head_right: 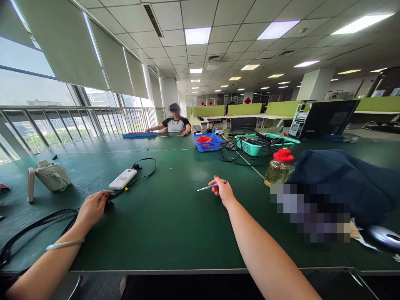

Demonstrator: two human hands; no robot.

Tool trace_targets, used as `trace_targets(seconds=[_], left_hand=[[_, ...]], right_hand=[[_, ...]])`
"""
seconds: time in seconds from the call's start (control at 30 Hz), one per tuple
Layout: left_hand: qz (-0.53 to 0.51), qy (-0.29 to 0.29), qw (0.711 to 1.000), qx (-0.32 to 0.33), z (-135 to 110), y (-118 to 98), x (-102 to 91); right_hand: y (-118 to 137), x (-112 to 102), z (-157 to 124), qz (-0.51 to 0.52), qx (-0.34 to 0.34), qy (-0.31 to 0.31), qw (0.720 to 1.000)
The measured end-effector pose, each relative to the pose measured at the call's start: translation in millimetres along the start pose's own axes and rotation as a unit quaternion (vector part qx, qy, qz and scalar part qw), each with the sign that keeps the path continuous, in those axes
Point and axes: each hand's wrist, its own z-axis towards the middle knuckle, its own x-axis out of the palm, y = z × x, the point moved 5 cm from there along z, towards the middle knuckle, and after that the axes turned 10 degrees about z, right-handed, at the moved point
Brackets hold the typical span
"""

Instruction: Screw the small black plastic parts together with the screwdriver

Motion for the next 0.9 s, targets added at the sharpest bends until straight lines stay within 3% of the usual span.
trace_targets(seconds=[0.3,0.5,0.9], left_hand=[[-0.001,0.010,0.993,-0.121,-4.4,20.4,-13.5],[0.000,0.042,0.996,-0.078,-1.2,25.4,-3.8],[0.129,0.132,0.982,-0.045,-2.3,17.5,5.1]], right_hand=[[0.2,0.7,-0.5,0.009,0.003,-0.001,1.000],[-2.1,0.0,0.5,0.017,0.006,0.003,1.000],[-2.2,1.2,1.7,0.011,0.005,0.011,1.000]])
